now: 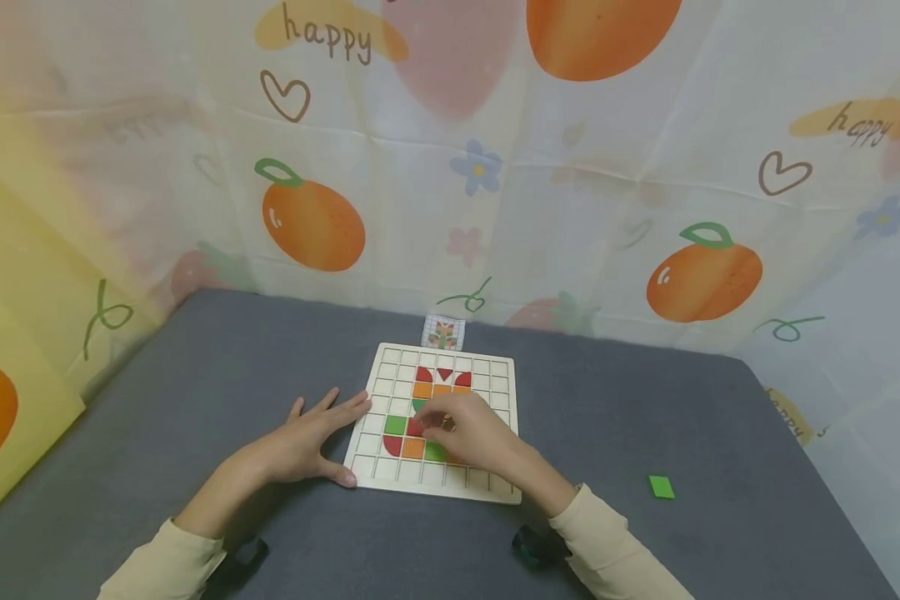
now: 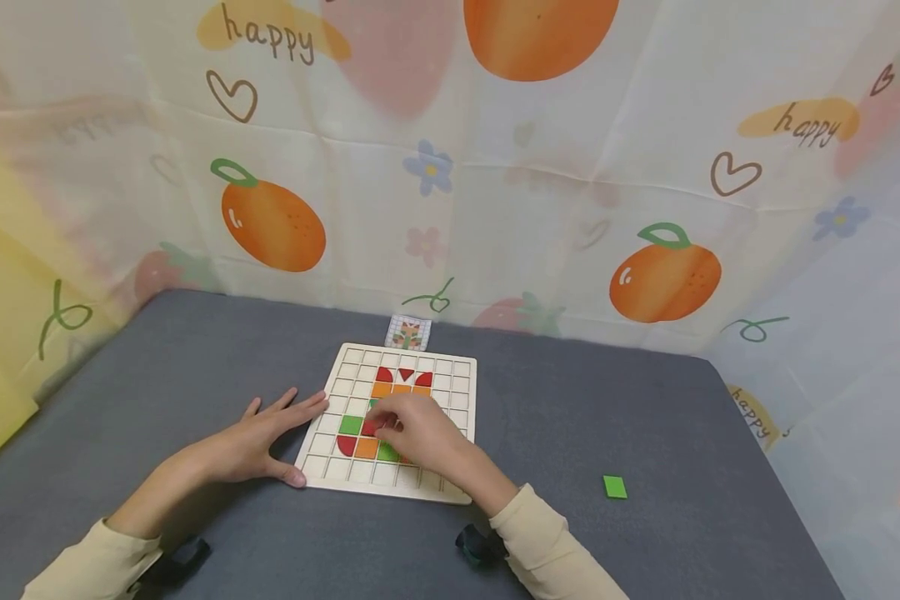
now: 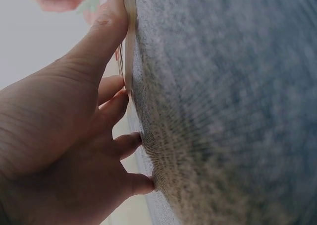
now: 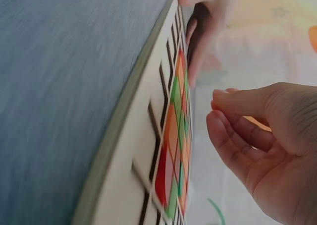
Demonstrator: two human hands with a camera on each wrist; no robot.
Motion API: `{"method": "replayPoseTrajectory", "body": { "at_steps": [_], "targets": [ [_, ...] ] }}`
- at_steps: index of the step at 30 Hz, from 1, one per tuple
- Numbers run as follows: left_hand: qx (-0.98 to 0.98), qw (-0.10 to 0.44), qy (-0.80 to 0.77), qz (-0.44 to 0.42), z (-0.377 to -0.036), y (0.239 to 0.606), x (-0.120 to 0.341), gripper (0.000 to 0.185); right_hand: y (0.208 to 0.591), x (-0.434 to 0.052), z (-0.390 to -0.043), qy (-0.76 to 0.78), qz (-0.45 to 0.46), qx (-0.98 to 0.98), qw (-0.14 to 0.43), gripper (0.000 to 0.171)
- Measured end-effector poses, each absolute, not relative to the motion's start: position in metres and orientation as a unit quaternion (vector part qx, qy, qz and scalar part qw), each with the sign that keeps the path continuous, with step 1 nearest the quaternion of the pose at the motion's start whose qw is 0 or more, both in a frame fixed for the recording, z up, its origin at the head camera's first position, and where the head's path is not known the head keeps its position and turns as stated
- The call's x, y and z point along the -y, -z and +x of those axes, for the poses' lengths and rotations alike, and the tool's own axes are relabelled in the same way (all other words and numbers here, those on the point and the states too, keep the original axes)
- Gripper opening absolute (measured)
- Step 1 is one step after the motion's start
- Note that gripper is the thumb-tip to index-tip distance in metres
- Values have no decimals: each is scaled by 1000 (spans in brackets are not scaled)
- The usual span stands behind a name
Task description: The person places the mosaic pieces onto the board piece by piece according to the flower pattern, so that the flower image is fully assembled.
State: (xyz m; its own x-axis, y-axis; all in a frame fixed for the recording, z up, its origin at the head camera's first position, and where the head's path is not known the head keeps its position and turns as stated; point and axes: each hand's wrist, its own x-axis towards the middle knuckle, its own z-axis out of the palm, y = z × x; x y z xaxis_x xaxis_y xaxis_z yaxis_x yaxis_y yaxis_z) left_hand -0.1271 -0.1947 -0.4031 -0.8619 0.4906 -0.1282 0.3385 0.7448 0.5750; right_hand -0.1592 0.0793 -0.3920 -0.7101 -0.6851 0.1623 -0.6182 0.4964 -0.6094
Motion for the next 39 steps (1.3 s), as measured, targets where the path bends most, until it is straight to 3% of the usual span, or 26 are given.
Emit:
{"method": "replayPoseTrajectory", "body": {
  "at_steps": [25, 39],
  "targets": [
    [-925, 143, -282, 213, -130, 406, 194, 109, 386, -232, -172, 280, -293, -913, 45, 26],
    [-927, 146, -271, 214, -130, 407, 195, 111, 386, -302, -159, 257, -270, -925, 75, 27]
  ]
}}
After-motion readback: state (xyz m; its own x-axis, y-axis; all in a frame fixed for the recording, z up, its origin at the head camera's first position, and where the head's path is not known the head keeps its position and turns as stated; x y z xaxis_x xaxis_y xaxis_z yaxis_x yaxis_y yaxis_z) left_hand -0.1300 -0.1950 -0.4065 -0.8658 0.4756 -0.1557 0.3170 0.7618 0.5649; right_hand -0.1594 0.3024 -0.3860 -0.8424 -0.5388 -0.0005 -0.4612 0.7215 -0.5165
